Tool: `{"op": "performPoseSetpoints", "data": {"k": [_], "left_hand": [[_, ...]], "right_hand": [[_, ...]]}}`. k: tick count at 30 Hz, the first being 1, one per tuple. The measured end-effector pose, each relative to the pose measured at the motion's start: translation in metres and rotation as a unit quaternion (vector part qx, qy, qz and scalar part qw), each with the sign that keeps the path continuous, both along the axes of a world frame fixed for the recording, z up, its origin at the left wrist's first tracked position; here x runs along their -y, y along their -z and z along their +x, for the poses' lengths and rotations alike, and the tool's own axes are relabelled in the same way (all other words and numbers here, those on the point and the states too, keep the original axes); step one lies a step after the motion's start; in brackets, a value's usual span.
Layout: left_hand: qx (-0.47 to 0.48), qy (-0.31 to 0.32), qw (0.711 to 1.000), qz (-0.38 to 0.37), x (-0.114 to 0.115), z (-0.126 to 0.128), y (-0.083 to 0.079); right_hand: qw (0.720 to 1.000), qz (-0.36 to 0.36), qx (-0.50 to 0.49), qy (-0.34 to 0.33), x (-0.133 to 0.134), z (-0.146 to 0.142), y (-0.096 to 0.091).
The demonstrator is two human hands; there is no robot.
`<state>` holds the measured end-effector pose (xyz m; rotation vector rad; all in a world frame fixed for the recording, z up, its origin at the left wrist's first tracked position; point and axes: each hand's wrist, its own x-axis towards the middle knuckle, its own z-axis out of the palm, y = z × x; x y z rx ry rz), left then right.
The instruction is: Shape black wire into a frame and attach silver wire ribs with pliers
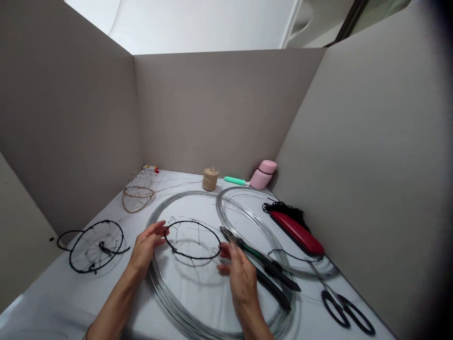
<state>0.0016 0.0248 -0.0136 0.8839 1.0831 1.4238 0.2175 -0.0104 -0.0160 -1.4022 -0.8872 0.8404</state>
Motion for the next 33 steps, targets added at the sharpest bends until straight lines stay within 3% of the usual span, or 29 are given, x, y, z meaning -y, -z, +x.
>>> {"op": "performPoseSetpoints", "data": {"k": [7,15,24,29,33], "left_hand": [[-0.077,0.042,0.996,-0.012,0.002,0.004,0.000],[-0.202,0.073,0.977,0.023,0.006,0.004,-0.007],[-0.160,0.066,0.985,0.009,0.002,0.006,-0.003],[-0.123,0.028,0.992,0.012,0.001,0.005,0.001],[-0.096,0.004,0.995,0.014,0.002,0.005,-0.001]], "right_hand": [[0.993,0.059,0.107,-0.004,0.006,-0.006,-0.010],[0.996,0.033,0.085,-0.014,-0.002,-0.009,-0.010],[0.999,0.016,0.037,-0.034,-0.004,-0.008,-0.003],[0.997,0.029,-0.009,0.068,-0.007,0.000,0.010],[0.995,0.042,0.010,0.090,-0.003,0.002,0.012]]}}
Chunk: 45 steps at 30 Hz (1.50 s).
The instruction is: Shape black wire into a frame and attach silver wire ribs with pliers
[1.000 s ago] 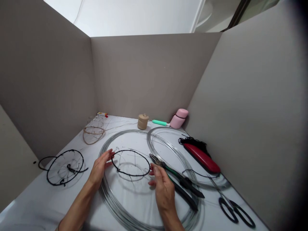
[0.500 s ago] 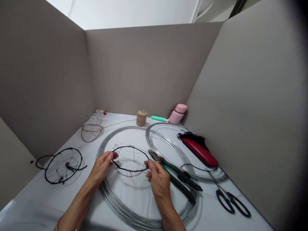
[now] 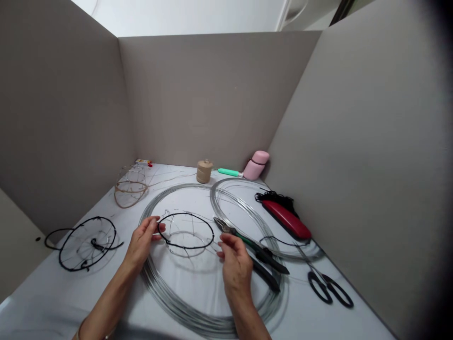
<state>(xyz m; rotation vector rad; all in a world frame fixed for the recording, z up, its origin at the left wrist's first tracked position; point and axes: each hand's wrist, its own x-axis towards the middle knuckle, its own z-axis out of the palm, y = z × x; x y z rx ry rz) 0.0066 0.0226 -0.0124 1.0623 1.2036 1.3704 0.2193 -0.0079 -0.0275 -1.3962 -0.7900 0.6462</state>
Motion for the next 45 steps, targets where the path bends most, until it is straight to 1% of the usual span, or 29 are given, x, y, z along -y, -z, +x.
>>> {"op": "performPoseSetpoints", "data": {"k": [1,3,5,6,8,11,15,18,21,23,24,25,26,27,28,29,30,31,32,33,35,39,41,43,45], "left_hand": [[0.004,-0.008,1.000,0.002,0.000,0.000,-0.001],[0.010,-0.023,1.000,0.004,0.000,0.001,-0.002],[0.009,-0.031,0.999,0.009,0.000,0.001,-0.002],[0.006,-0.033,0.999,0.013,-0.001,0.001,-0.002],[0.000,-0.037,0.999,0.022,-0.001,0.001,-0.001],[-0.005,-0.048,0.998,0.035,-0.002,0.000,-0.001],[-0.007,-0.071,0.996,0.053,-0.002,0.000,0.000],[-0.016,-0.082,0.995,0.062,-0.004,-0.002,0.003],[-0.043,-0.095,0.992,0.070,-0.005,-0.004,0.005],[-0.093,-0.130,0.983,0.095,-0.002,-0.004,0.003],[-0.136,-0.156,0.970,0.128,0.002,-0.003,0.000],[-0.191,-0.174,0.950,0.178,0.007,-0.001,-0.002],[-0.253,-0.183,0.919,0.239,0.013,0.001,-0.006],[-0.315,-0.170,0.881,0.308,0.020,0.005,-0.009],[-0.370,-0.134,0.843,0.367,0.027,0.009,-0.012],[-0.417,-0.099,0.808,0.403,0.033,0.014,-0.015],[-0.458,-0.070,0.779,0.422,0.039,0.018,-0.017],[-0.493,-0.050,0.759,0.423,0.043,0.023,-0.018],[-0.521,-0.042,0.744,0.415,0.046,0.027,-0.018],[-0.543,-0.041,0.735,0.404,0.048,0.031,-0.017],[-0.568,-0.049,0.724,0.388,0.047,0.038,-0.013],[-0.590,-0.058,0.714,0.372,0.039,0.046,-0.007],[-0.598,-0.060,0.708,0.371,0.035,0.047,-0.006],[-0.604,-0.056,0.699,0.378,0.032,0.047,-0.007],[-0.615,-0.047,0.691,0.378,0.030,0.045,-0.008]], "right_hand": [[1.000,0.018,0.020,0.006,0.002,-0.001,-0.001],[0.992,0.075,0.098,0.009,0.007,-0.002,-0.004],[0.972,0.130,0.194,-0.004,0.010,-0.003,-0.006],[0.962,0.148,0.231,-0.010,0.011,-0.004,-0.006],[0.951,0.161,0.265,-0.010,0.012,-0.004,-0.007],[0.952,0.148,0.268,-0.007,0.011,-0.005,-0.007],[0.959,0.091,0.258,-0.071,0.008,-0.006,-0.006],[0.959,0.071,0.253,-0.101,0.005,-0.006,-0.003],[0.958,0.064,0.258,-0.106,0.004,-0.005,-0.001],[0.956,0.061,0.264,-0.111,0.003,-0.005,0.000],[0.955,0.062,0.269,-0.112,0.003,-0.005,0.000],[0.953,0.064,0.275,-0.112,0.003,-0.005,0.000],[0.951,0.066,0.282,-0.109,0.003,-0.005,0.000],[0.950,0.069,0.288,-0.102,0.003,-0.005,-0.001],[0.949,0.072,0.294,-0.090,0.003,-0.005,-0.001],[0.949,0.074,0.297,-0.077,0.004,-0.005,-0.002],[0.950,0.077,0.297,-0.062,0.004,-0.005,-0.003],[0.950,0.080,0.296,-0.049,0.005,-0.005,-0.003],[0.951,0.084,0.295,-0.037,0.006,-0.005,-0.004],[0.951,0.087,0.294,-0.027,0.006,-0.006,-0.004],[0.951,0.096,0.295,-0.019,0.009,-0.008,-0.005],[0.941,0.119,0.313,-0.045,0.014,-0.012,-0.004],[0.937,0.132,0.322,-0.036,0.016,-0.014,-0.004],[0.923,0.152,0.352,-0.015,0.016,-0.016,-0.005],[0.895,0.172,0.411,-0.023,0.015,-0.018,-0.008]]}}
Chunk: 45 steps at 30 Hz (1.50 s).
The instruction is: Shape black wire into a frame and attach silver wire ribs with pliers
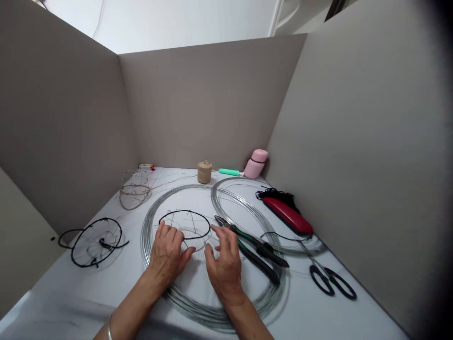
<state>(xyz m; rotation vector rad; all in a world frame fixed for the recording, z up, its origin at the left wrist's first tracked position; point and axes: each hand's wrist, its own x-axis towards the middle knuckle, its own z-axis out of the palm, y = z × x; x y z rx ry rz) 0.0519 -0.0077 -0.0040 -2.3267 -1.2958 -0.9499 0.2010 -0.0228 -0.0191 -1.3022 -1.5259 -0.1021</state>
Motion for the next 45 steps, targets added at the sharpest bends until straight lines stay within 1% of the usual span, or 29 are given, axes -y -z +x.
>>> {"op": "performPoseSetpoints", "data": {"k": [2,4,6,8,13,18,26,33,41,45], "left_hand": [[-0.019,-0.008,1.000,-0.010,-0.002,-0.001,-0.002],[-0.040,-0.016,0.999,-0.020,-0.003,-0.002,-0.004],[-0.056,-0.021,0.998,-0.029,-0.005,-0.002,-0.006],[-0.067,-0.023,0.997,-0.033,-0.006,0.000,-0.008],[-0.104,-0.024,0.993,-0.041,-0.009,0.003,-0.010],[-0.124,-0.024,0.991,-0.032,-0.012,0.003,-0.008],[-0.135,-0.021,0.990,-0.043,-0.013,0.003,-0.011],[-0.123,-0.009,0.991,-0.052,-0.014,0.005,-0.008],[-0.143,-0.014,0.987,-0.070,-0.013,0.009,-0.013],[-0.128,-0.010,0.988,-0.083,-0.015,0.007,-0.012]], "right_hand": [[0.996,-0.006,0.077,-0.033,-0.003,-0.002,-0.005],[0.988,-0.030,0.132,-0.073,-0.008,-0.002,-0.010],[0.979,-0.055,0.164,-0.109,-0.014,-0.001,-0.013],[0.973,-0.070,0.176,-0.130,-0.019,0.001,-0.015],[0.974,-0.077,0.177,-0.116,-0.027,0.005,-0.011],[0.974,-0.079,0.182,-0.112,-0.028,0.004,-0.011],[0.972,-0.092,0.189,-0.103,-0.024,0.003,-0.015],[0.974,-0.089,0.185,-0.099,-0.024,0.004,-0.014],[0.970,-0.107,0.194,-0.098,-0.022,0.007,-0.015],[0.971,-0.109,0.191,-0.092,-0.023,0.005,-0.016]]}}
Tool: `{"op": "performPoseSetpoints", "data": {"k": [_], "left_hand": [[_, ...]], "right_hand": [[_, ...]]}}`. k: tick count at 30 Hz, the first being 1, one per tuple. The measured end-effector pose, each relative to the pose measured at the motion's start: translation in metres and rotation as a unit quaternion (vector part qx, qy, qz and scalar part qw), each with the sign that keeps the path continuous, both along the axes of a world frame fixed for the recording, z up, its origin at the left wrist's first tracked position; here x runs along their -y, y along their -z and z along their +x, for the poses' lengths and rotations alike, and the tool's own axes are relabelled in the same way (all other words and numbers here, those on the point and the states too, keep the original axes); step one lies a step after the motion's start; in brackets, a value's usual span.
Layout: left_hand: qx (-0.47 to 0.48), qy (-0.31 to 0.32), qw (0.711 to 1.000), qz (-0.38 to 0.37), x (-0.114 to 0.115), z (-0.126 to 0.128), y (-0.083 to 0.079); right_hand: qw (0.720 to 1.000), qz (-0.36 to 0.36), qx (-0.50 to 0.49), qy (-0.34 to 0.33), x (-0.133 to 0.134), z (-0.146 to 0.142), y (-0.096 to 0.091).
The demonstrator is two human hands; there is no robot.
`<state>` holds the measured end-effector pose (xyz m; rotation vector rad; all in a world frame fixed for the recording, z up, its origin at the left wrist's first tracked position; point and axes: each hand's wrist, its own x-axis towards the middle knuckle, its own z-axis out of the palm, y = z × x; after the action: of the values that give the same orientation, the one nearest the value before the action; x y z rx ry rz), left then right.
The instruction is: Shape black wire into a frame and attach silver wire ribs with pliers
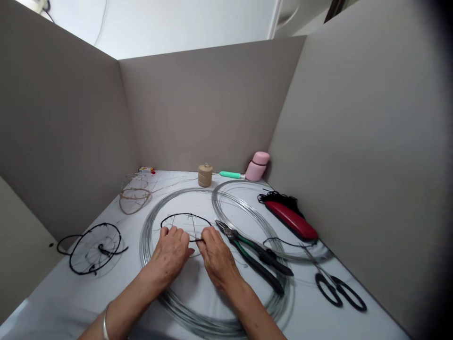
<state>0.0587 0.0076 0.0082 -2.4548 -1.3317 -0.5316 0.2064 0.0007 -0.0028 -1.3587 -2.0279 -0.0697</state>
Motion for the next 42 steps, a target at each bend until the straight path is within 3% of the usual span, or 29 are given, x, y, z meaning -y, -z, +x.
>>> {"op": "performPoseSetpoints", "data": {"k": [7,12,16,20,24,27,31,39,42], "left_hand": [[0.122,0.042,0.990,0.064,0.008,-0.029,-0.003],[0.233,-0.033,0.967,0.099,0.028,-0.063,0.013],[0.261,-0.067,0.958,0.100,0.041,-0.075,0.032],[0.270,-0.032,0.954,0.127,0.046,-0.064,0.029],[0.242,0.050,0.954,0.171,0.043,-0.036,0.017],[0.179,0.074,0.960,0.200,0.038,-0.015,0.015],[0.109,0.077,0.972,0.194,0.037,-0.002,0.024],[0.072,0.058,0.981,0.171,0.029,-0.009,0.035],[0.090,0.045,0.981,0.167,0.036,-0.003,0.038]], "right_hand": [[0.997,0.056,-0.033,-0.040,-0.001,0.000,0.005],[0.987,0.141,-0.079,-0.022,0.003,0.007,0.014],[0.981,0.082,-0.171,0.047,0.003,0.013,0.021],[0.976,0.021,-0.212,0.047,-0.001,0.016,0.024],[0.978,0.032,-0.205,0.033,-0.004,0.017,0.025],[0.979,0.040,-0.200,0.028,-0.004,0.017,0.025],[0.981,0.027,-0.193,0.018,-0.003,0.017,0.024],[0.981,-0.022,-0.193,0.000,-0.003,0.015,0.029],[0.980,-0.031,-0.197,0.001,-0.003,0.015,0.032]]}}
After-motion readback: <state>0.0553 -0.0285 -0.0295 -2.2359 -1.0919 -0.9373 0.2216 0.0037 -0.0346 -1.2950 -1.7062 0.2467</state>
